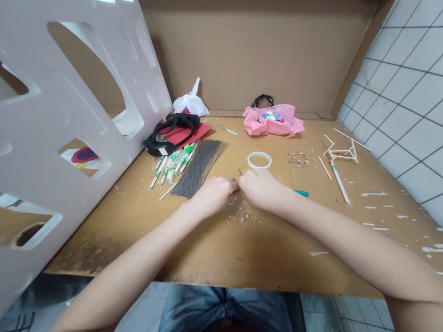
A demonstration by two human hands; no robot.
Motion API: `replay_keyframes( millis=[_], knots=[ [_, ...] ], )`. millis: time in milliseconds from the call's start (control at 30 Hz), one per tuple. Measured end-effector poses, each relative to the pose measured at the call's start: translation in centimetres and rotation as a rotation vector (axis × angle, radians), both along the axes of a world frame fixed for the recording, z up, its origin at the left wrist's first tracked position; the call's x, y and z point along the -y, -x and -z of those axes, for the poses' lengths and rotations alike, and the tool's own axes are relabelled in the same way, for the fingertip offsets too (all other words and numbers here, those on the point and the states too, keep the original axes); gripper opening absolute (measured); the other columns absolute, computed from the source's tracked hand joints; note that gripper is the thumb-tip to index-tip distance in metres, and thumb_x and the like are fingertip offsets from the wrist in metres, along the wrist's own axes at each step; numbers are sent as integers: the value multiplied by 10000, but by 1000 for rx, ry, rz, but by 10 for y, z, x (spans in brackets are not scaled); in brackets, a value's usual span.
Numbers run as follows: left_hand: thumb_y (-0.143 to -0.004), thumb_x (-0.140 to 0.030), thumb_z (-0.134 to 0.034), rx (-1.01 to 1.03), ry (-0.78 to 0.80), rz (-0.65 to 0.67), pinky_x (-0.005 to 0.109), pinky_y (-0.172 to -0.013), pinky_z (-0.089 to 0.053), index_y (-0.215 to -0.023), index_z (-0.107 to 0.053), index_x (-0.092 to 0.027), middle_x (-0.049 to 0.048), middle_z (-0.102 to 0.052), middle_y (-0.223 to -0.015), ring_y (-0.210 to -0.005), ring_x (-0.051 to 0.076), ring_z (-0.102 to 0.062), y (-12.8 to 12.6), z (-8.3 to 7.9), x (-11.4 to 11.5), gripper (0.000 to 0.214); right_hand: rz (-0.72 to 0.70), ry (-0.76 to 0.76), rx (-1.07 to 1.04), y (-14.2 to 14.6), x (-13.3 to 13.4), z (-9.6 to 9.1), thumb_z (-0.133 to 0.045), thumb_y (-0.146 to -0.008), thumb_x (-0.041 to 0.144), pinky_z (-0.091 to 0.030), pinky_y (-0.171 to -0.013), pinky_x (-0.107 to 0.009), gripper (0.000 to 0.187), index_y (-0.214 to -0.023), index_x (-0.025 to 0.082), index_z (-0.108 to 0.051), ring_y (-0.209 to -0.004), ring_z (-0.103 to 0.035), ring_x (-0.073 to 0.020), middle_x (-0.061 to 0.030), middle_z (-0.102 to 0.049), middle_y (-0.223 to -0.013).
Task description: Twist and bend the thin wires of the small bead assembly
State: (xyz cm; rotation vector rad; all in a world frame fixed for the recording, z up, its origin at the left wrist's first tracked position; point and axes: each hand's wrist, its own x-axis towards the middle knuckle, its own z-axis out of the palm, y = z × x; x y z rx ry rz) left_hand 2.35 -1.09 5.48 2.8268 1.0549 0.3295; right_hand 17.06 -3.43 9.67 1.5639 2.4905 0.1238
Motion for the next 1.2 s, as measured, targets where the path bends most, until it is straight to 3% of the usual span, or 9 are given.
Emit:
replay_keyframes(
  millis=[133,267,367,467,567,700,833,1200],
  knots=[
    [-820,-153,-482,118,87,16,276,-702,-450,-817,-683,-126,130,-687,-823,-746,195,-636,-3,4,5,203,-10,-5,-92,-8,5,14,-458,-825,164,-368,-623,-260,202,-833,143,-659,-754,-609,-187,-112,-667,-857],
    [-804,-169,-505,255,228,50,252,-667,-434,-760,-664,-129,81,-670,-750,-686,155,-600,2,12,2,170,-17,185,-479,-24,1,27,-523,-798,182,-392,-621,-253,120,-727,156,-616,-662,-581,-146,-37,-633,-698],
    [-812,-235,-522,485,557,14,225,-557,-418,-776,-630,-122,15,-604,-634,-538,98,-526,6,19,0,159,105,433,-819,-33,-1,35,-545,-801,259,-451,-594,-262,117,-745,161,-579,-572,-586,-124,9,-602,-608],
    [-788,-322,-573,775,921,-32,202,-470,-413,-767,-588,-114,-23,-548,-589,-448,57,-465,6,26,1,210,267,647,-1223,-38,0,40,-655,-720,338,-504,-600,-292,200,-759,159,-575,-552,-600,-120,14,-613,-612],
    [-721,-355,-656,966,1057,-48,195,-462,-437,-758,-585,-101,-13,-574,-623,-458,45,-484,4,33,3,265,346,715,-1432,-39,3,48,-741,-635,364,-518,-611,-290,274,-728,153,-593,-562,-601,-113,13,-618,-602],
    [-667,-365,-714,1014,1133,-60,179,-425,-411,-772,-603,-90,-13,-594,-619,-430,36,-482,2,40,4,315,398,787,-1537,-40,7,63,-780,-593,366,-508,-575,-275,300,-720,155,-610,-549,-594,-104,9,-638,-637],
    [-671,-365,-715,1026,1183,-69,195,-460,-442,-763,-594,-94,-17,-602,-615,-443,48,-523,2,44,5,311,404,705,-1555,-40,11,72,-747,-639,397,-485,-573,-264,289,-740,160,-615,-533,-584,-102,18,-631,-581],
    [-677,-385,-714,984,1240,-99,213,-508,-462,-787,-587,-110,-9,-613,-636,-470,63,-549,8,46,13,323,460,652,-1427,-36,18,68,-726,-627,435,-470,-571,-276,319,-751,156,-637,-531,-574,-110,10,-639,-582]
  ],
)
